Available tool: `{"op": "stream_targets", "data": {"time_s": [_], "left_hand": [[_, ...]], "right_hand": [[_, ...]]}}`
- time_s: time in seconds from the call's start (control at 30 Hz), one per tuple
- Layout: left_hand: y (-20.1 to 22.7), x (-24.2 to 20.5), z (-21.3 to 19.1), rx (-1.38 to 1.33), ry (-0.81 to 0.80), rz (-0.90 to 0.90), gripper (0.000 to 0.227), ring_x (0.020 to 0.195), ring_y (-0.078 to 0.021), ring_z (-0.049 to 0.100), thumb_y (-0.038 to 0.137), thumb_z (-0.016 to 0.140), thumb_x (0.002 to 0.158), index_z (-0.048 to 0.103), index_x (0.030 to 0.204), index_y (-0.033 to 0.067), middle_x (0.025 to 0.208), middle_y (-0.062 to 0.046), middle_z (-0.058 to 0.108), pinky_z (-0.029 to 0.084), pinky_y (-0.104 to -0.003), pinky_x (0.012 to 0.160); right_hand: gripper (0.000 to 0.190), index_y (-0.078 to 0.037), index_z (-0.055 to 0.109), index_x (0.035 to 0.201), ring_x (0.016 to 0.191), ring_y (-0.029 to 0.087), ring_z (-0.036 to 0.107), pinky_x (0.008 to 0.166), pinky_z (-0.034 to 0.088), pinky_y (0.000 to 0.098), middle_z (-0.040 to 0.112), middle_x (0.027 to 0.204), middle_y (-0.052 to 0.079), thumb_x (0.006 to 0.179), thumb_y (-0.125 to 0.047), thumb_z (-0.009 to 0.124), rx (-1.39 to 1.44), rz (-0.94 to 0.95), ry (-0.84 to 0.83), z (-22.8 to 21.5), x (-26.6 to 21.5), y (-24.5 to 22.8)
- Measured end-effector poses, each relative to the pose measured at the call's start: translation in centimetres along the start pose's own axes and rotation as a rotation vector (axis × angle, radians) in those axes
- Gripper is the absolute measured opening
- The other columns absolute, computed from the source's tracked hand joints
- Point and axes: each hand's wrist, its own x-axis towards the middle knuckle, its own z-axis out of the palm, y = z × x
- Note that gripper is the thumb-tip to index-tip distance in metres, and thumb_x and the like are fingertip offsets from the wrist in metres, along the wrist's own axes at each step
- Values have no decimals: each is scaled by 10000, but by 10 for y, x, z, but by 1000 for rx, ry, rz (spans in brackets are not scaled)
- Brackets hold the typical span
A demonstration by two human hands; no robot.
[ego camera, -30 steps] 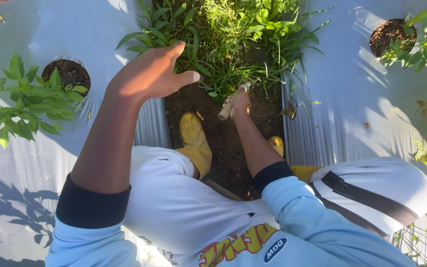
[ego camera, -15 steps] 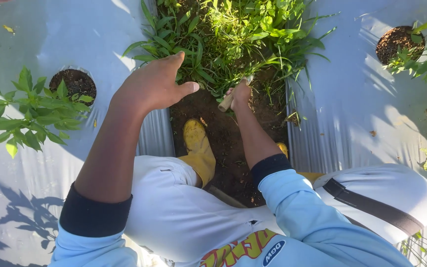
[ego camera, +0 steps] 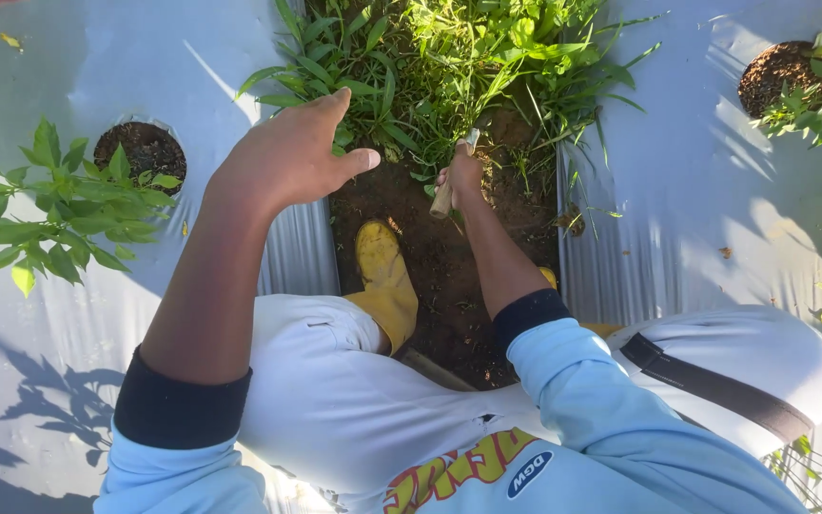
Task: Using a small hand sickle to remove weeds from a soil path between plastic-covered garden rows.
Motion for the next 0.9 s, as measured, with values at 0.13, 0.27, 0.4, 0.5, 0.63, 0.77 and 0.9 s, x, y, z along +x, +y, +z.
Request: {"op": "stream_targets", "data": {"time_s": [0.13, 0.27, 0.4, 0.5, 0.63, 0.77, 0.9], "left_hand": [[2, 11, -5, 16, -42, -47, 855, 1571, -294, 255, 534, 508, 1022, 123, 1686, 159, 1760, -9, 164, 341, -553, 1191], [4, 6, -7, 6, -30, -37, 856, 1547, -321, 293, 539, 524, 1020, 124, 1689, 187, 1749, -5, 200, 342, -577, 1177], [-7, -3, -2, -21, -70, -72, 856, 1566, -325, 252, 533, 516, 1020, 126, 1687, 166, 1757, -19, 168, 330, -587, 1185], [-10, 7, -6, -5, -18, -74, 856, 1562, -315, 268, 533, 518, 1018, 139, 1685, 153, 1755, -16, 183, 358, -585, 1163], [1, 6, -1, -15, -12, -29, 829, 1546, -301, 305, 516, 530, 1028, 155, 1684, 177, 1752, 2, 195, 379, -565, 1149], [1, -4, -4, -31, -41, -56, 835, 1551, -313, 295, 526, 518, 1023, 137, 1688, 194, 1761, 5, 167, 361, -574, 1168], [-7, 3, -3, 10, 5, -71, 849, 1573, -308, 242, 532, 514, 1033, 122, 1686, 157, 1754, -15, 176, 360, -591, 1169]], "right_hand": [[549, -14, 540, 1382, 496, 183, 506, 469, 478, 385, 541, 649, 68, 1068, -460, 483, -125, 70, -7, -16, -26, -36], [541, -23, 551, 1368, 486, 192, 518, 452, 469, 382, 577, 696, 101, 1072, -461, 431, -175, 33, -27, -19, -6, -54], [580, 23, 542, 1357, 455, 185, 475, 436, 454, 382, 516, 590, 69, 1076, -475, 441, -169, 34, -49, -23, -30, -34], [521, 12, 539, 1303, 456, 184, 492, 421, 476, 393, 536, 630, 81, 1095, -453, 426, -239, 16, -64, -32, -39, -10], [519, -1, 586, 1216, 491, 184, 529, 441, 505, 385, 574, 680, 90, 1068, -489, 486, -260, 14, -73, -34, -32, -16], [558, -32, 537, 1391, 505, 179, 504, 459, 472, 371, 543, 686, 80, 1057, -470, 455, -34, 74, -17, -16, -16, -47], [500, -7, 528, 1310, 499, 169, 527, 445, 496, 360, 572, 695, 78, 1072, -444, 482, -205, 29, -107, -18, -31, -39]]}}
